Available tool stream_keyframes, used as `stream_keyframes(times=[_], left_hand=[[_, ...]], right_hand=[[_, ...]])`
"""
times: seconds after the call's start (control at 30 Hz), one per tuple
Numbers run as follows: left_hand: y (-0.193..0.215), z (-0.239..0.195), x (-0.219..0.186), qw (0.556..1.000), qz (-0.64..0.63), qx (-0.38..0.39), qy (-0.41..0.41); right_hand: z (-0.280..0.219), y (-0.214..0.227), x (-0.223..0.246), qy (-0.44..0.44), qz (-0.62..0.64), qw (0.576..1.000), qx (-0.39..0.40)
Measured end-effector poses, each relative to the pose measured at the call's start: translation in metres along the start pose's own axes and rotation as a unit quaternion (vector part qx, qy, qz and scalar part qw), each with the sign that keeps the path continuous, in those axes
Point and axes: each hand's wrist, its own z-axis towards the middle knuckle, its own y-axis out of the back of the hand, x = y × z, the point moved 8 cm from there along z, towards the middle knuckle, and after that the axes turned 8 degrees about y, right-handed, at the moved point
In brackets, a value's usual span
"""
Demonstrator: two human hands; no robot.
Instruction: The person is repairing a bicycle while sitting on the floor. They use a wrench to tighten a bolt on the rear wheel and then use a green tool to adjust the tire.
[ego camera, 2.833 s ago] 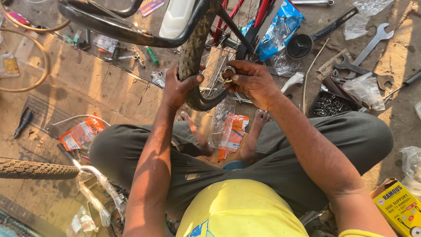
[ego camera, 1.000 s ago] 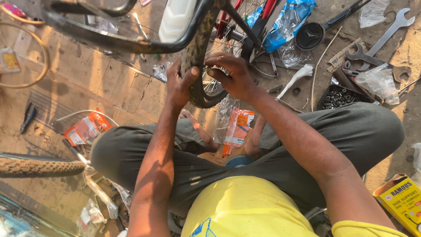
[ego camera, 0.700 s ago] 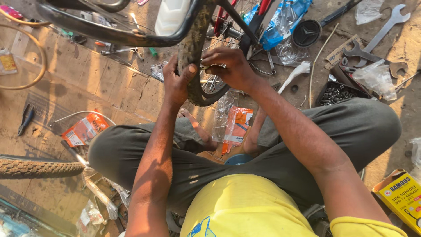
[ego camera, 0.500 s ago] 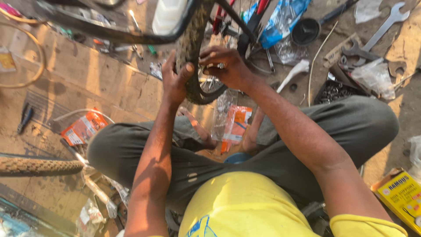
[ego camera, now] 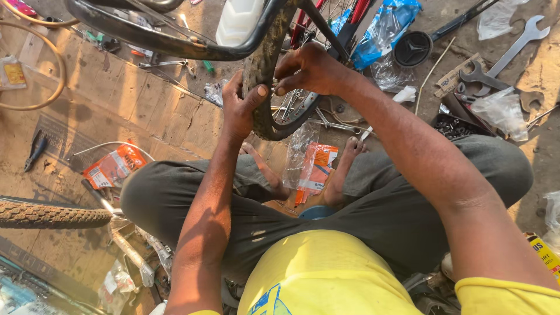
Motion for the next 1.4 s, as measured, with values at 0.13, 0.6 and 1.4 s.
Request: stream_keyframes(times=[0.13,0.6,1.4], left_hand=[[0.002,0.004,0.001,1.0,0.019,-0.003,-0.013],[0.002,0.003,0.002,1.0,0.03,0.003,-0.002],[0.007,-0.001,0.01,0.999,-0.05,-0.009,0.01]], right_hand=[[-0.006,-0.007,-0.019,0.03,-0.157,0.987,0.013],[0.011,-0.013,-0.007,-0.181,-0.015,0.959,0.215],[0.001,-0.023,-0.018,-0.071,-0.101,0.99,0.073]])
